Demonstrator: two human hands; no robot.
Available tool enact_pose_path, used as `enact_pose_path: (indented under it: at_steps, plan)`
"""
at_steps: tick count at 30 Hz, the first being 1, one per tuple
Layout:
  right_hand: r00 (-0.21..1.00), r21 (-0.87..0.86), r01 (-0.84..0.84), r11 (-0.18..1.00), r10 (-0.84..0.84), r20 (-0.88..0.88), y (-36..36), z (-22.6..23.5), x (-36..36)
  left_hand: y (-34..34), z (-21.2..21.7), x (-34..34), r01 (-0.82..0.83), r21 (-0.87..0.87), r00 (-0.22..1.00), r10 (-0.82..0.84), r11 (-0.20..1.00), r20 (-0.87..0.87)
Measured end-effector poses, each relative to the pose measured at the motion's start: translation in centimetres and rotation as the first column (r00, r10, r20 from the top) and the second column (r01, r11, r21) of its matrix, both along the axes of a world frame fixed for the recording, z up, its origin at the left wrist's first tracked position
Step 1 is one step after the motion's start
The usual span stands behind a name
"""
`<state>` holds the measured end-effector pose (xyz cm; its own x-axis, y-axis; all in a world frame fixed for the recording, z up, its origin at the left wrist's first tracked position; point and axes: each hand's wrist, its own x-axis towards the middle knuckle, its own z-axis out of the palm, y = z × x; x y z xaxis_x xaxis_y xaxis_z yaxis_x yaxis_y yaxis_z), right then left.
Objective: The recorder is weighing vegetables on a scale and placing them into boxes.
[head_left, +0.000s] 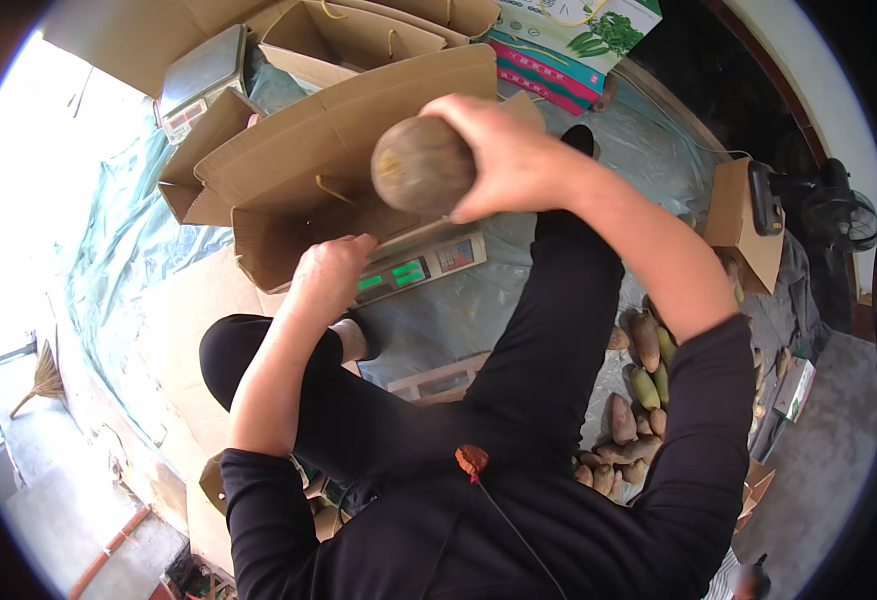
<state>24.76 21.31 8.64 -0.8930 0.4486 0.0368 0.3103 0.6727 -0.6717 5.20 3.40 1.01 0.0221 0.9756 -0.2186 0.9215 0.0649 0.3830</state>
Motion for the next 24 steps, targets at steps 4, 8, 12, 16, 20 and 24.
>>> enact_pose_path:
  at_steps: [4, 8, 12, 16, 20, 24]
  plan:
    - [0.978, -0.014, -0.033, 0.999, 0.035, 0.206, 0.0, -6.4, -6.6, -0.2, 0.0, 0.1, 0.062, -0.038, 0.997, -0.063, 0.997, -0.040]
    - [0.864, -0.069, -0.173, 0.983, 0.185, 0.468, -1.5, -10.3, -11.3, -0.2, 0.0, -0.3, 0.067, 0.019, 0.998, -0.067, 0.998, 0.012]
    - [0.782, -0.088, -0.240, 0.967, 0.246, 0.573, -3.4, -14.0, -14.8, -0.1, -0.5, -0.4, 0.082, -0.016, 0.997, -0.083, 0.996, -0.010]
    - [0.808, -0.058, -0.159, 0.986, 0.163, 0.566, -5.0, -18.2, -16.8, 0.4, 0.1, 0.1, 0.085, -0.049, 0.996, -0.086, 0.995, -0.023]
    - [0.765, -0.146, -0.220, 0.965, 0.263, 0.588, -5.2, -16.9, -17.3, 0.3, 0.7, 0.0, -0.011, -0.025, 0.995, 0.013, 1.000, 0.095]
    - [0.701, -0.082, -0.542, 0.836, 0.504, 0.505, -3.1, -15.1, -15.3, 1.5, 0.6, 1.6, 0.028, -0.023, 0.984, -0.024, 0.999, 0.176]
